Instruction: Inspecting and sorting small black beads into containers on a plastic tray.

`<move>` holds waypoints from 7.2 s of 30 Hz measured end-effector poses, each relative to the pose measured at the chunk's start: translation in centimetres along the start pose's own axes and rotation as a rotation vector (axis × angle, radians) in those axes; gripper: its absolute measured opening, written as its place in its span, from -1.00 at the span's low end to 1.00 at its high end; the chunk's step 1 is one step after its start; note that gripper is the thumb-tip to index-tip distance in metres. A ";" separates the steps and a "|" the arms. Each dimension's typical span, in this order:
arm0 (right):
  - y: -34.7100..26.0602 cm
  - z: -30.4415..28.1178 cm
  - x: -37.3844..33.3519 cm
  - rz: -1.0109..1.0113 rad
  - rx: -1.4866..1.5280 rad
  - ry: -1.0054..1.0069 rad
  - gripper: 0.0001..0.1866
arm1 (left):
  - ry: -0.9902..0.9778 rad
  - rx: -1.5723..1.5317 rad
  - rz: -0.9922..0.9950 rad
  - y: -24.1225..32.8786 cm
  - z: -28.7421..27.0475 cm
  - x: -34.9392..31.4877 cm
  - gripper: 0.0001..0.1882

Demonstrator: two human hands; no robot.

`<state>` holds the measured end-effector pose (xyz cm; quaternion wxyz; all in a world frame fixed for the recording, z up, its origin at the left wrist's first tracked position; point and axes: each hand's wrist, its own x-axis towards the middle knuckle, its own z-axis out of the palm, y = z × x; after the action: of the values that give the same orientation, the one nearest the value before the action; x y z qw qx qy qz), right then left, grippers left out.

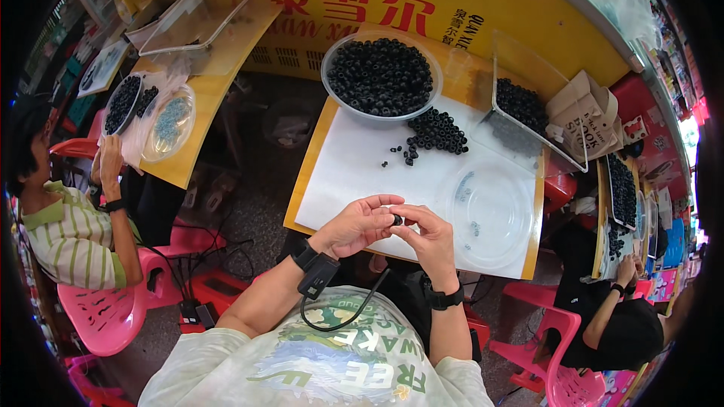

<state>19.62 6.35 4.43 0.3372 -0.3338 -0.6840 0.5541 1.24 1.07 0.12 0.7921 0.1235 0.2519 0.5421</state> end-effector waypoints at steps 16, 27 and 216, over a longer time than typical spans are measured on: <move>-7.2 -14.0 8.6 -0.097 -0.214 0.279 -0.69 | 0.262 0.469 0.192 1.8 0.4 2.7 -0.87; -5.8 -15.8 5.8 -0.110 -0.742 0.355 -0.45 | 0.393 1.765 0.652 3.6 0.8 10.3 -0.86; 5.6 -18.4 -5.5 0.208 0.447 0.586 -0.83 | -0.121 1.101 0.073 -8.2 14.0 18.2 -0.72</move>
<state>38.38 12.51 1.33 0.5249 -0.4641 -0.3832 0.6019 20.44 15.73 3.23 0.6043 0.5589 0.4477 0.3492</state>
